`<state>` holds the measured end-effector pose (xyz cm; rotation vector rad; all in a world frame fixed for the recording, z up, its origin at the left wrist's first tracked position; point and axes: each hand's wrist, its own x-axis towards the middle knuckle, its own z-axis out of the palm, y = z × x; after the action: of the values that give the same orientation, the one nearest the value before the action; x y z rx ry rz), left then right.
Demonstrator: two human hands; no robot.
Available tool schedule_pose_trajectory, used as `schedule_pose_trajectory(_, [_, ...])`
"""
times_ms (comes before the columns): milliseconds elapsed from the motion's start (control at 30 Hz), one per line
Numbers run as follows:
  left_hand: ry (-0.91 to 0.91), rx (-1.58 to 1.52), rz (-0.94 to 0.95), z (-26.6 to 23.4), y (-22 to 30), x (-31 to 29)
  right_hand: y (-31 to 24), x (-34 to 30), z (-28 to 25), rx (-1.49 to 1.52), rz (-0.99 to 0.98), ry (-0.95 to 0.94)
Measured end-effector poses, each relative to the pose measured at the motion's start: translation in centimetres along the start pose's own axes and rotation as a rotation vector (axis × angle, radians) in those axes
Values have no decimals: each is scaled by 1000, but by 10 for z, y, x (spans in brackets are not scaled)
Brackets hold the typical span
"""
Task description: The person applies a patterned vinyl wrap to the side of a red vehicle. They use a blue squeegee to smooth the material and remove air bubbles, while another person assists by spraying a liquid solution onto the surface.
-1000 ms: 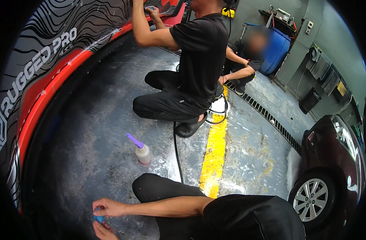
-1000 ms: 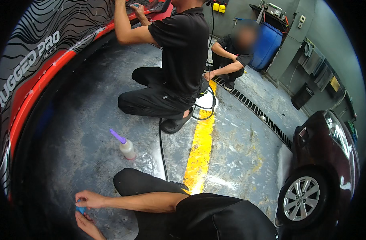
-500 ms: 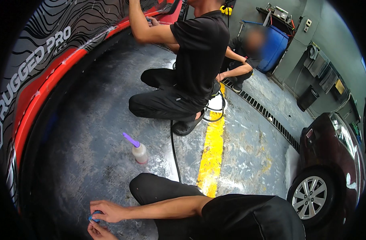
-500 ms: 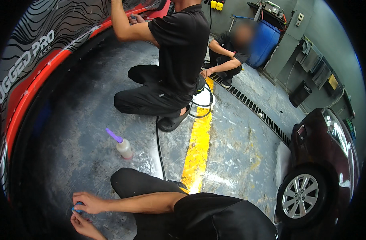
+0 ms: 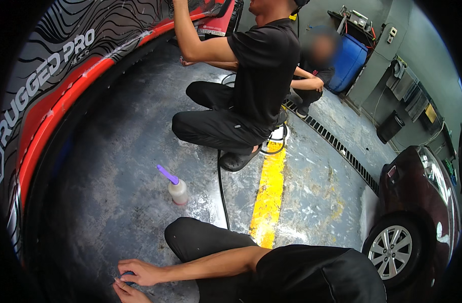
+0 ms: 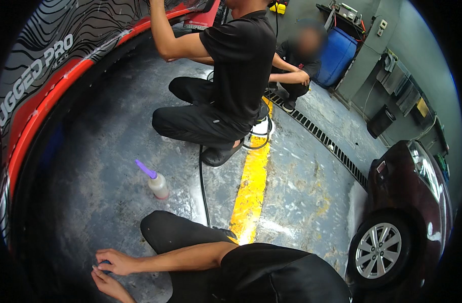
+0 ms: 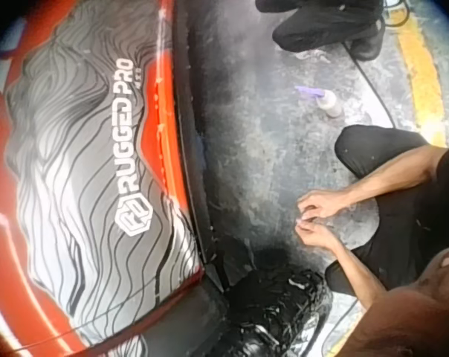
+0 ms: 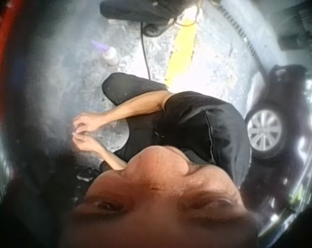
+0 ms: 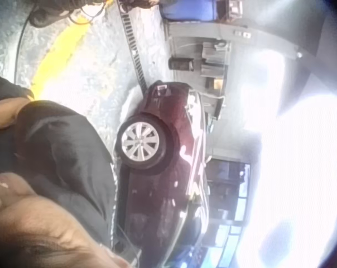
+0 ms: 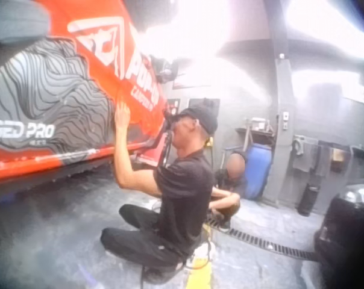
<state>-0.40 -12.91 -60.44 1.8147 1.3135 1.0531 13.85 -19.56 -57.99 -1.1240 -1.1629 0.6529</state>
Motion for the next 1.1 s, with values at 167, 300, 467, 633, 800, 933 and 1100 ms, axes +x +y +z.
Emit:
schedule_pose_trajectory(167, [-2, 102, 139, -10, 21, 2, 18, 9, -5, 2, 0, -123])
schedule_pose_trajectory(300, [-44, 57, 148, -14, 26, 3, 15, 16, -10, 176, 109, -216])
schedule_pose_trajectory(467, [-48, -44, 78, -5, 27, -8, 15, 16, -4, 289, 185, -29])
schedule_pose_trajectory(633, [-31, 20, 155, -6, 35, -9, 16, 16, -7, 403, 207, -123])
schedule_pose_trajectory(800, [64, 88, 263, -8, 37, -9, 0, 11, -8, 431, 266, -202])
schedule_pose_trajectory(933, [-18, 65, 210, -14, 41, -9, 0, 16, -6, 343, 144, -201])
schedule_pose_trajectory(1100, [-80, 73, 154, -12, 46, -8, -11, 16, -12, 213, 111, -131])
